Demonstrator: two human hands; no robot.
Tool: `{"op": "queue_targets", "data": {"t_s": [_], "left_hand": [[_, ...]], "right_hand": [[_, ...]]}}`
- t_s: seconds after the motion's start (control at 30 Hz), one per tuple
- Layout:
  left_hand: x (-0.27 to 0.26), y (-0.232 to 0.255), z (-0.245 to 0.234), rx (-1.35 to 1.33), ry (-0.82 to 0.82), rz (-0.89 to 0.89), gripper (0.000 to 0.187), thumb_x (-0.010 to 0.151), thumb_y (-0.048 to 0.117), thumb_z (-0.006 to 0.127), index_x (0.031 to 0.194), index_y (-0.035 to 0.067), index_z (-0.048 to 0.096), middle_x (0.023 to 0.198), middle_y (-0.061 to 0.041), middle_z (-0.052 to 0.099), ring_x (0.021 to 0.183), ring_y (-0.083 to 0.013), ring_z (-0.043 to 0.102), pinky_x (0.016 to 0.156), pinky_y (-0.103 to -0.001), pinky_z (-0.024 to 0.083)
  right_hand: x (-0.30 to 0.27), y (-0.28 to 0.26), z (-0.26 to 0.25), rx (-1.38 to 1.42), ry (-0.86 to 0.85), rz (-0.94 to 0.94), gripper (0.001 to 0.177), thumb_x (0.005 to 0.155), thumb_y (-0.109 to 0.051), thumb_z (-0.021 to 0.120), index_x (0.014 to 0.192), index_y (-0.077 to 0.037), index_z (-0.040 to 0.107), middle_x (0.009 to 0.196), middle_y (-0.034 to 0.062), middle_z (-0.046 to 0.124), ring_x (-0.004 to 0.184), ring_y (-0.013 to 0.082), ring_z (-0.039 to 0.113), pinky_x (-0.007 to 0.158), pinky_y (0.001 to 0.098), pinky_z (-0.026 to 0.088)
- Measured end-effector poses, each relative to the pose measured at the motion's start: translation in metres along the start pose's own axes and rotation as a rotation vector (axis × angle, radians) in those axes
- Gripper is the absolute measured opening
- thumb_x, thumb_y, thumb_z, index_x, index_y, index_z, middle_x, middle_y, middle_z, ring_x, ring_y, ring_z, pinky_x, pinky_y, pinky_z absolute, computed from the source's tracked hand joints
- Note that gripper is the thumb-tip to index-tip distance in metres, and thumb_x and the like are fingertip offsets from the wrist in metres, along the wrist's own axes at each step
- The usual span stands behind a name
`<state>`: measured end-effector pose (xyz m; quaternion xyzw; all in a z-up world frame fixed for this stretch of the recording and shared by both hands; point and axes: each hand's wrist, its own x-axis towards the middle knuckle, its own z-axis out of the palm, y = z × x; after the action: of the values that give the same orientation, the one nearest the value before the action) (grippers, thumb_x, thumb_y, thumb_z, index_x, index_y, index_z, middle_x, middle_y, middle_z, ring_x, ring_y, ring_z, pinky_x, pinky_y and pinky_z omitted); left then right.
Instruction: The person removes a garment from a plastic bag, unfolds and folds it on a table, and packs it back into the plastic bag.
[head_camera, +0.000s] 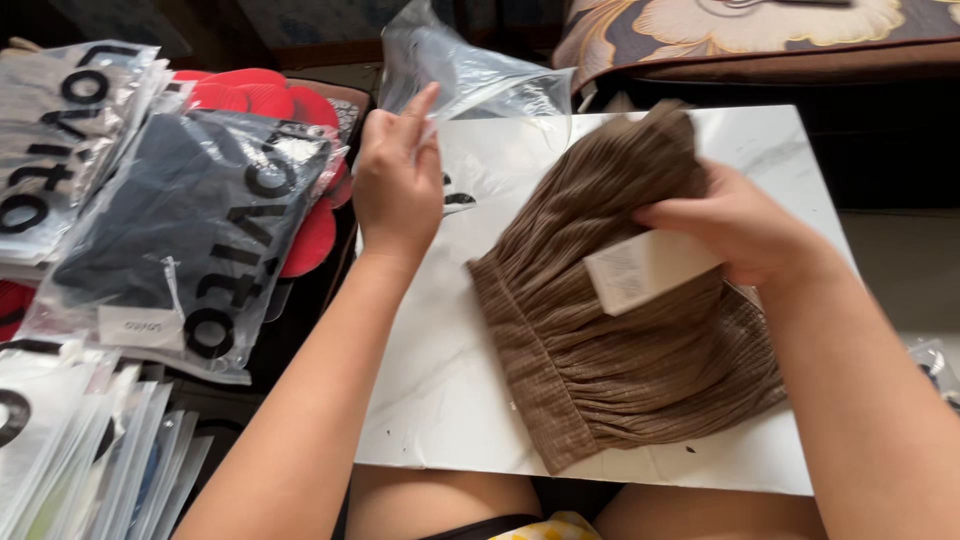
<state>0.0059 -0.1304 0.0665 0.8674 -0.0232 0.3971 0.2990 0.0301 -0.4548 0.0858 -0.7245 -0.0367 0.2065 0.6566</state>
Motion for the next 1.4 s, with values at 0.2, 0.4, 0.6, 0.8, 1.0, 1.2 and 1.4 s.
{"op": "queue_targets", "data": {"t_s": [0.2, 0.4, 0.6, 0.8, 1.0, 1.2, 1.4], "left_hand": [[-0.007, 0.007, 0.023, 0.071, -0.202, -0.03, 0.041, 0.095, 0.019, 0.063, 0.135, 0.025, 0.067, 0.098, -0.009, 0.06, 0.084, -0.0273, 0.065, 0.077, -0.043, 0.053], [-0.028, 0.001, 0.014, -0.003, -0.231, -0.254, 0.035, 0.101, 0.025, 0.057, 0.135, 0.029, 0.067, 0.1, -0.005, 0.062, 0.086, -0.0241, 0.067, 0.078, -0.04, 0.054], [-0.031, 0.017, 0.004, -0.011, -0.262, -0.284, 0.035, 0.103, 0.027, 0.057, 0.137, 0.029, 0.066, 0.096, -0.006, 0.062, 0.083, -0.0243, 0.067, 0.078, -0.038, 0.055], [-0.04, 0.052, -0.006, -0.001, -0.2, -0.13, 0.042, 0.097, 0.02, 0.057, 0.138, 0.023, 0.065, 0.104, -0.011, 0.062, 0.088, -0.0326, 0.067, 0.074, -0.046, 0.054], [-0.05, 0.049, -0.014, 0.122, -0.314, -0.226, 0.031, 0.101, 0.023, 0.058, 0.13, 0.022, 0.068, 0.102, -0.012, 0.064, 0.087, -0.0364, 0.069, 0.077, -0.047, 0.055], [-0.05, 0.051, -0.013, 0.144, -0.344, -0.233, 0.032, 0.098, 0.023, 0.058, 0.128, 0.026, 0.069, 0.1, -0.011, 0.062, 0.082, -0.0348, 0.069, 0.073, -0.047, 0.055], [-0.051, 0.032, -0.011, 0.197, -0.317, -0.22, 0.031, 0.098, 0.025, 0.061, 0.127, 0.026, 0.07, 0.1, -0.01, 0.062, 0.084, -0.0324, 0.069, 0.074, -0.046, 0.055]], "right_hand": [[-0.005, -0.012, -0.047, 0.095, -0.193, -0.188, 0.057, 0.074, -0.005, 0.071, 0.129, 0.006, 0.062, 0.121, 0.0127, 0.074, 0.102, 0.0244, 0.074, 0.085, 0.0414, 0.062], [0.019, -0.011, -0.029, -0.726, 0.136, 0.326, 0.064, 0.081, -0.027, 0.08, 0.141, -0.017, 0.06, 0.125, 0.0148, 0.071, 0.121, 0.0297, 0.061, 0.1, 0.0516, 0.048], [0.022, 0.006, 0.065, -0.676, 0.278, -0.101, 0.026, 0.09, -0.029, 0.068, 0.112, -0.015, 0.074, 0.111, 0.0082, 0.076, 0.1, 0.0254, 0.072, 0.091, 0.039, 0.054], [0.057, 0.017, 0.127, -0.757, -0.032, -0.801, 0.026, 0.093, -0.01, 0.063, 0.116, -0.003, 0.072, 0.116, 0.0185, 0.071, 0.105, 0.0353, 0.066, 0.093, 0.0427, 0.053], [0.119, 0.03, 0.107, -0.513, 0.304, -0.386, 0.034, 0.101, -0.028, 0.055, 0.121, -0.005, 0.07, 0.116, 0.0179, 0.076, 0.106, 0.0334, 0.073, 0.092, 0.044, 0.055], [0.108, 0.04, 0.12, -1.025, 0.152, -0.147, 0.055, 0.107, -0.046, 0.056, 0.119, 0.006, 0.071, 0.118, 0.0316, 0.069, 0.118, 0.0418, 0.066, 0.104, 0.0428, 0.05], [0.072, 0.016, 0.111, -0.909, 0.143, -0.245, 0.068, 0.1, -0.035, 0.06, 0.161, -0.011, 0.042, 0.121, 0.0297, 0.068, 0.112, 0.0411, 0.068, 0.099, 0.0451, 0.052]]}}
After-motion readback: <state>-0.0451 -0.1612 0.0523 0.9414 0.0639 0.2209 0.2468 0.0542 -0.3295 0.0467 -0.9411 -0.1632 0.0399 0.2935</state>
